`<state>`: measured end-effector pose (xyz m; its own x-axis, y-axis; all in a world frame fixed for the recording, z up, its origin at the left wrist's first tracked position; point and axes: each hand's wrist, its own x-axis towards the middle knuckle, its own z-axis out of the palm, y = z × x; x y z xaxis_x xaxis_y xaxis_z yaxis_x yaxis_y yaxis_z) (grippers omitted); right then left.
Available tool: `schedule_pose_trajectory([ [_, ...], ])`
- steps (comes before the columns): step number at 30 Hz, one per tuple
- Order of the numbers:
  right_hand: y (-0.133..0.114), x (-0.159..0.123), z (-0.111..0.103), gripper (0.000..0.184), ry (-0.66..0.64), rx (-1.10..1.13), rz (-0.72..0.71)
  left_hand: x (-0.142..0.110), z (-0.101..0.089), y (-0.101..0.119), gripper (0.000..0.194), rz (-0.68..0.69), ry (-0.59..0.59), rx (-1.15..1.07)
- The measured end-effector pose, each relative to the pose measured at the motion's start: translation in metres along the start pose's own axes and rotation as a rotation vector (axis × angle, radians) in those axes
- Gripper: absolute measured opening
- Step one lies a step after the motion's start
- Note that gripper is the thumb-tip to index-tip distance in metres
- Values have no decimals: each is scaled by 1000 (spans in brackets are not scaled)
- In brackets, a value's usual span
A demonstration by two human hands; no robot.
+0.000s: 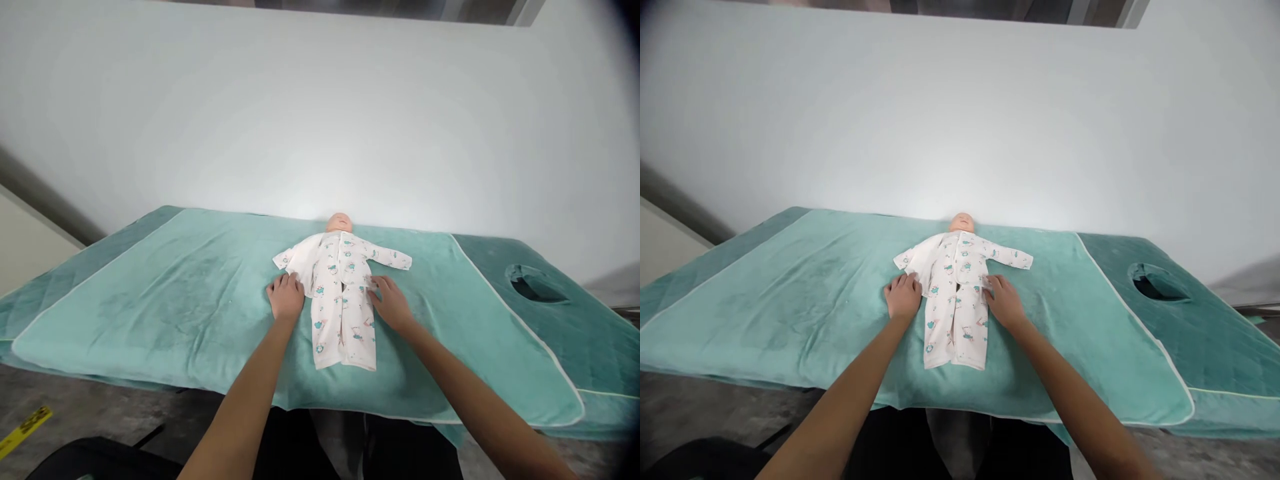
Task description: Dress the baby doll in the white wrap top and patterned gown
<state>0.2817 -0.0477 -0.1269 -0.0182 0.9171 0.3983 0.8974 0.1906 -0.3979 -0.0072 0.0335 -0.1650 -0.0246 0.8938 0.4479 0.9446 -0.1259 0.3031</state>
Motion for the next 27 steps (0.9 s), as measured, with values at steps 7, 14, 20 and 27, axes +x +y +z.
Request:
schedule_pose_trajectory([
  [7, -17, 7, 0, 13, -24, 45, -67, -1, -8, 3, 37, 2, -27, 64],
  [14, 22, -12, -2, 22, -106, 784, 281, 1, -4, 3, 38, -35, -35, 61],
  [20, 37, -11, 1, 34, -19, 963, 432, -3, -20, 8, 42, -59, -71, -28],
  [27, 45, -9, 14, 35, -17, 1046, 487, 21, -34, 23, 53, -18, 14, -239],
])
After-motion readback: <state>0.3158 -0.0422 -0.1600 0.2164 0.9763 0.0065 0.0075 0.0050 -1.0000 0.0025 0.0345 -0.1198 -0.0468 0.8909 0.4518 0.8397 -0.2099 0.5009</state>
